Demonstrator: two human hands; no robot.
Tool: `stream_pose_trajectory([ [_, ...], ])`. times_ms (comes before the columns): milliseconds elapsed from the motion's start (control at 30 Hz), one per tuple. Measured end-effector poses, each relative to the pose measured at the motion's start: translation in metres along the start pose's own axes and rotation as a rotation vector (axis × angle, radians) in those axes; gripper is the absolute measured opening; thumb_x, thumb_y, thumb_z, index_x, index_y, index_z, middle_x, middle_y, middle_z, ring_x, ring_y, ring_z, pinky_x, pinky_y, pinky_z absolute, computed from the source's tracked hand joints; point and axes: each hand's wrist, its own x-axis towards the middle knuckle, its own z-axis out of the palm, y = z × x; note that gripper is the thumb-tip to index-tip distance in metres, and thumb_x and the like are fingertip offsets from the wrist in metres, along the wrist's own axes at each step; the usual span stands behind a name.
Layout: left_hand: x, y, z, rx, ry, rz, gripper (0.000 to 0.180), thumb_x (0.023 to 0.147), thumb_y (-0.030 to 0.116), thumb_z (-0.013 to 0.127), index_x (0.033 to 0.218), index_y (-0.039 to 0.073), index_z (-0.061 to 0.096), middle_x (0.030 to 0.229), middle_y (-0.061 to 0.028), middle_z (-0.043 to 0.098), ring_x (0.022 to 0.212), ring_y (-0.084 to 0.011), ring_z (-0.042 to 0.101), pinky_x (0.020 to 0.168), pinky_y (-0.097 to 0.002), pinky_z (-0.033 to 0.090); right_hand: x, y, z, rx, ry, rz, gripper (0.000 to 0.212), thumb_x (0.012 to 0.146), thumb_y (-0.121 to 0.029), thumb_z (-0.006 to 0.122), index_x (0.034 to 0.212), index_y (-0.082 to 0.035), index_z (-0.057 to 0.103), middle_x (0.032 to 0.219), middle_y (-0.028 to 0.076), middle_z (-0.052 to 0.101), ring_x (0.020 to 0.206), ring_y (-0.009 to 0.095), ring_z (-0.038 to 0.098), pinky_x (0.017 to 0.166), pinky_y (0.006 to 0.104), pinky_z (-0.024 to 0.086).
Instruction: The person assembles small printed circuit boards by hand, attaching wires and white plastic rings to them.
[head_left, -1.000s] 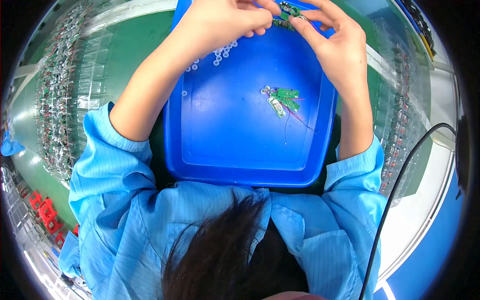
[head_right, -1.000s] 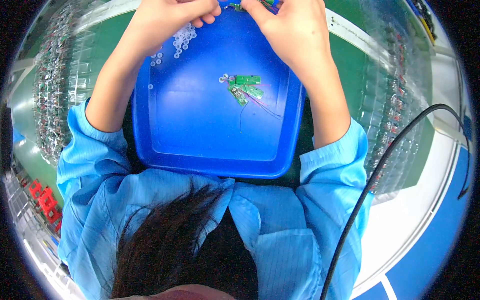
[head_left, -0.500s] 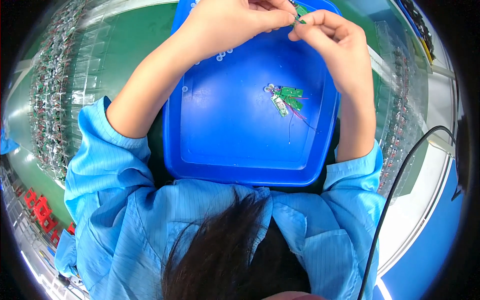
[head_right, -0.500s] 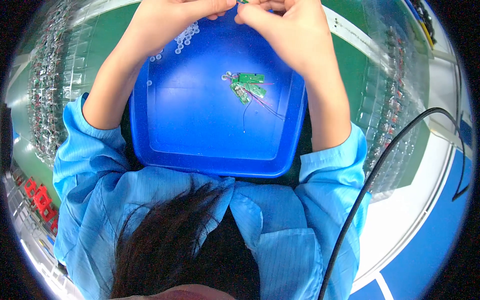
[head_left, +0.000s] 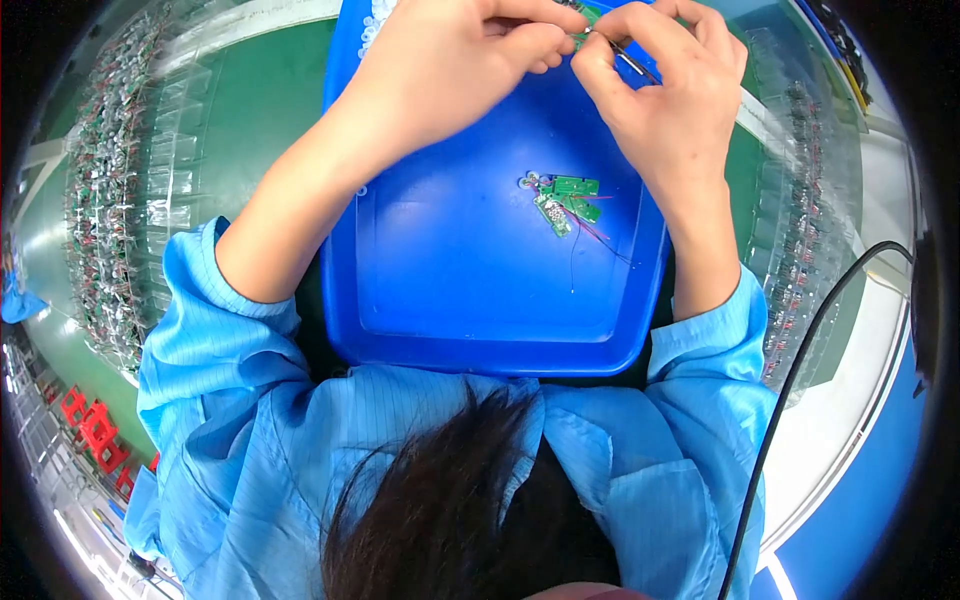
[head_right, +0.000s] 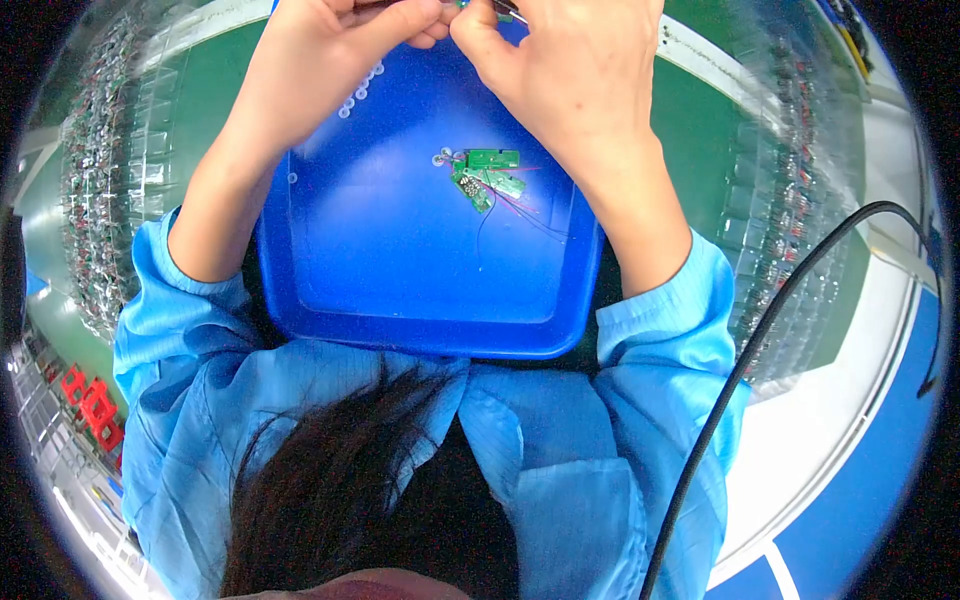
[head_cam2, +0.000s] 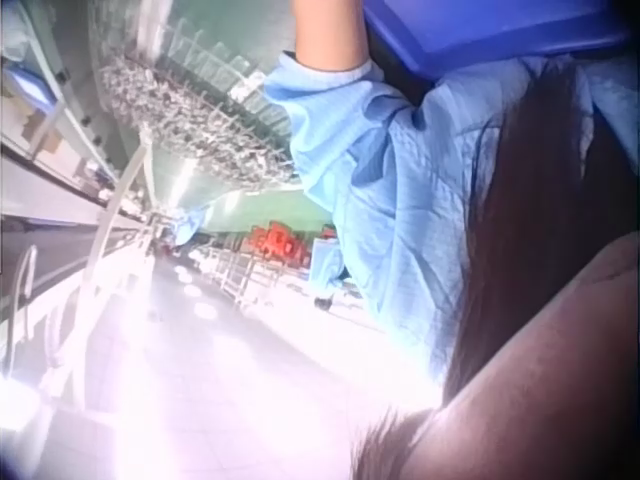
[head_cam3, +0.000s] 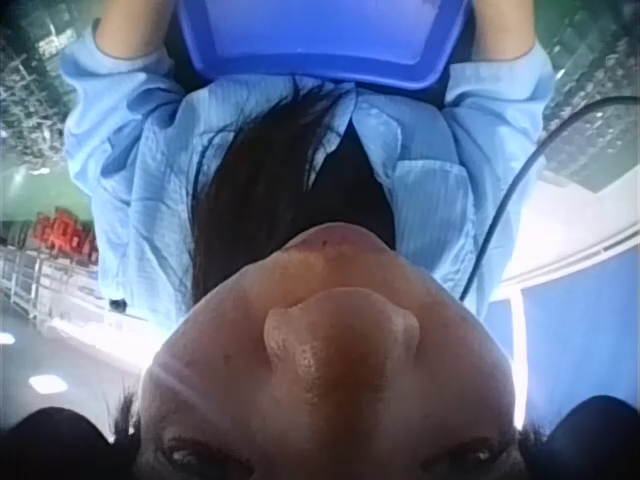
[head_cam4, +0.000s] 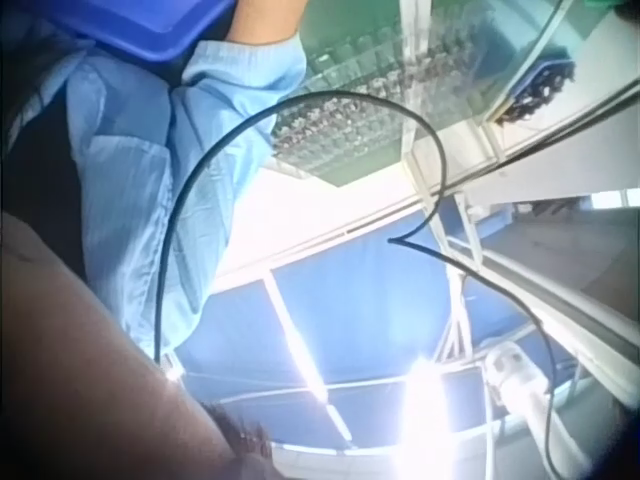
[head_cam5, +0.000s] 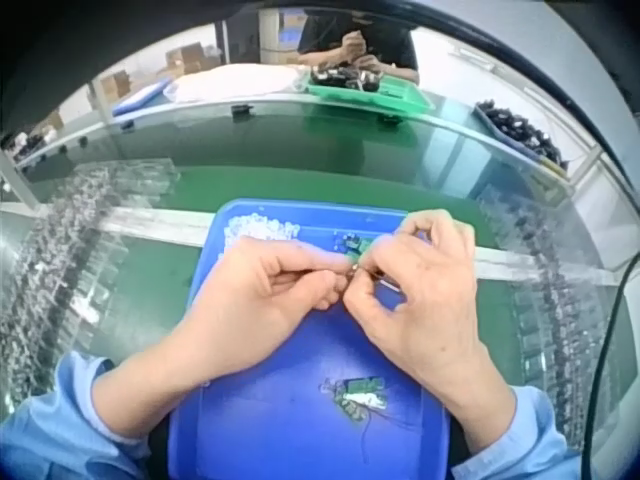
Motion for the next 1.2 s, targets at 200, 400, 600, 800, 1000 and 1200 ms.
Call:
stream_pose_trajectory([
  [200,0.013,-0.026,-0.026,-0.580,-0.112,-0.141,0.020,0.097,0.005,0.070,0.116,-0.002,0.071,0.106,-0.0123,0.074,0.093,-0.0159,0.071,0.087,-0.0269,0.057,0.034,-0.032,-0.018,-0.387,-0.485,0.571,0.005,0.078,-0.002,0.071,0.076,-0.003,0.066,0.074,0.007,0.067,0.080,0.019,0.061,0.077,0.0326,0.047],
  [400,0.015,-0.019,-0.029,-0.618,-0.144,-0.223,0.020,0.096,0.000,0.068,0.116,-0.003,0.071,0.106,-0.0144,0.075,0.095,-0.0187,0.073,0.088,-0.0267,0.059,0.031,-0.031,-0.015,-0.418,-0.478,0.542,0.006,0.081,-0.003,0.072,0.078,-0.002,0.067,0.076,0.006,0.068,0.081,0.018,0.062,0.078,0.0321,0.048],
  [600,0.014,-0.026,-0.027,-0.649,-0.154,-0.224,0.019,0.095,0.000,0.070,0.114,-0.002,0.072,0.106,-0.0144,0.076,0.096,-0.0185,0.074,0.088,-0.0267,0.059,0.030,-0.037,-0.012,-0.435,-0.434,0.520,0.004,0.079,-0.003,0.073,0.079,-0.002,0.068,0.078,0.007,0.068,0.084,0.020,0.062,0.078,0.0333,0.050],
  [800,0.013,-0.034,-0.027,-0.465,-0.104,-0.113,0.018,0.094,0.003,0.072,0.111,-0.001,0.074,0.102,-0.0109,0.076,0.095,-0.0182,0.073,0.088,-0.0285,0.058,0.026,-0.040,-0.008,-0.531,-0.446,0.385,0.007,0.076,-0.003,0.074,0.078,-0.004,0.068,0.077,0.007,0.066,0.083,0.024,0.061,0.076,0.0354,0.050],
  [1000,0.010,-0.040,-0.028,-0.226,-0.026,0.035,0.019,0.095,0.007,0.072,0.109,-0.005,0.075,0.100,-0.0116,0.076,0.095,-0.0209,0.073,0.089,-0.0320,0.058,0.026,-0.038,-0.004,-0.663,-0.481,0.192,0.011,0.071,-0.002,0.075,0.074,-0.006,0.065,0.074,0.006,0.064,0.080,0.027,0.057,0.073,0.0380,0.046],
  [1200,0.009,-0.025,-0.006,-0.444,0.019,-0.020,0.018,0.093,-0.001,0.072,0.111,-0.004,0.071,0.099,-0.0101,0.076,0.089,-0.0133,0.073,0.082,-0.0230,0.059,-0.005,0.020,0.006,0.038,0.000,-0.108,0.014,0.067,-0.002,0.076,0.073,-0.007,0.064,0.073,0.006,0.062,0.081,0.028,0.057,0.073,0.0385,0.044],
])
